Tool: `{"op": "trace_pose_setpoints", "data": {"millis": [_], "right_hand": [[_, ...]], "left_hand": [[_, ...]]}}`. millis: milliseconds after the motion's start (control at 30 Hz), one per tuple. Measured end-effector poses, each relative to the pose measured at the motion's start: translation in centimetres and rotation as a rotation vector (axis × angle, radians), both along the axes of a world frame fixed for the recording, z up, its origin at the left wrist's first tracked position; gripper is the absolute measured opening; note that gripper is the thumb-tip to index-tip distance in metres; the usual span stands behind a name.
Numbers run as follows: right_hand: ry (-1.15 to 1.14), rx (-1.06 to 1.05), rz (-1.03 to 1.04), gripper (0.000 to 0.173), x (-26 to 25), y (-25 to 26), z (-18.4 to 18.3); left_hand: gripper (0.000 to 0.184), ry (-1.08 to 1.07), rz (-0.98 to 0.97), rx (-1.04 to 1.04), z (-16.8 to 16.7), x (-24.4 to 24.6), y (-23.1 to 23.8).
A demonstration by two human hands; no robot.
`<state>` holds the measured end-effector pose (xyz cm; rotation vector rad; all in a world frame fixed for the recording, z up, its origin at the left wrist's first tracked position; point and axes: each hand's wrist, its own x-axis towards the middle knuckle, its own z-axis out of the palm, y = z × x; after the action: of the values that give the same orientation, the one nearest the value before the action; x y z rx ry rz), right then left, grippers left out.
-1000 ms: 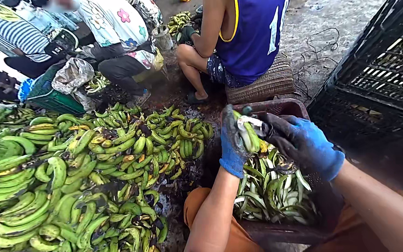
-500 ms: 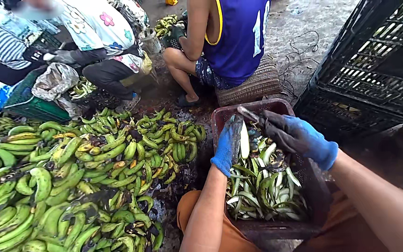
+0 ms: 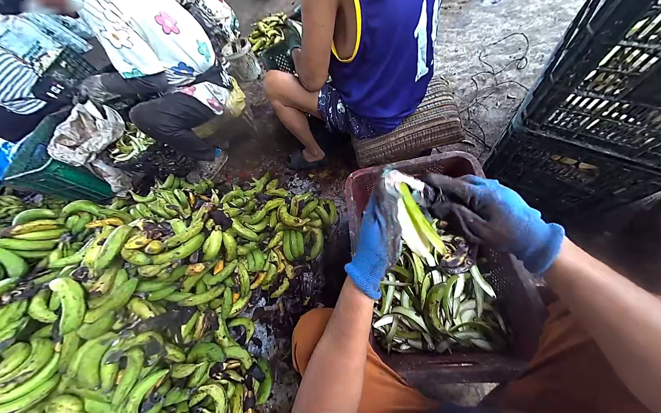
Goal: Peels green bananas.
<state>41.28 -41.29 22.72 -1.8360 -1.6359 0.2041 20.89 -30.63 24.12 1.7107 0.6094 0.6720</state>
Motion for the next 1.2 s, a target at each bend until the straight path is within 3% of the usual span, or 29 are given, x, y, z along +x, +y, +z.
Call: {"op": "trace_pose_setpoints", "data": {"millis": [133, 267, 333, 367, 467, 567, 700, 767, 867, 933, 1000, 1100, 1200], "right_hand": [[0.103, -0.106, -0.095, 0.050, 1.4, 0.3, 0.1], [-0.026, 0.138, 0.270, 0.054, 0.9, -1.2, -0.8], [-0.102, 0.228, 0.402, 0.052, 0.3, -1.3, -1.2], [-0.131, 0.241, 0.403, 0.050, 0.3, -1.1, -1.5], [-0.141, 0.144, 0.232, 0.046, 1.4, -0.3, -1.3], [0.034, 0.076, 0.026, 0.045, 3.6, 0.7, 0.3], [0.620, 0.155, -0.083, 0.046, 2.4, -0.1, 0.5], [0.641, 0.126, -0.054, 0.056, -0.2, -0.3, 0.6], [0.394, -0.060, -0.099, 0.069, -2.6, -0.6, -0.8], [0.587, -0.182, -0.151, 0.057, -2.4, -1.2, -1.3], [1.008, -0.194, -0.145, 0.032, -0.9, -2.0, -0.9], [1.235, -0.019, -0.048, 0.022, 4.3, -3.1, 2.6], [1.252, 0.611, 0.072, 0.035, 11.9, -3.6, 8.4]], "left_hand": [[0.046, 0.012, -0.024, -0.166, -0.3, -0.1, -0.5], [0.048, -0.055, 0.082, 0.075, -0.7, -1.3, 1.5], [0.037, -0.115, 0.131, -0.094, -0.6, -1.0, 1.0], [0.037, -0.119, 0.128, -0.149, -0.6, -0.8, 0.6], [0.047, -0.024, 0.012, 0.018, -0.9, -1.4, -0.2], [0.045, -0.031, -0.001, -0.113, -0.3, -0.4, 0.2], [0.046, -0.061, 0.147, -0.108, -1.4, 2.5, 1.1], [0.049, -0.041, 0.140, -0.062, -2.4, 3.5, 0.9], [0.047, 0.085, -0.036, -0.061, -2.5, 3.9, -0.9], [0.046, 0.080, -0.062, -0.241, -2.6, 3.8, -1.4], [0.047, 0.101, -0.115, -0.279, -2.8, 2.5, -1.8], [0.055, 0.402, -0.181, 0.008, -5.1, 3.5, -2.0], [0.055, 0.959, -0.433, 0.274, -9.9, 4.8, -3.9]]}}
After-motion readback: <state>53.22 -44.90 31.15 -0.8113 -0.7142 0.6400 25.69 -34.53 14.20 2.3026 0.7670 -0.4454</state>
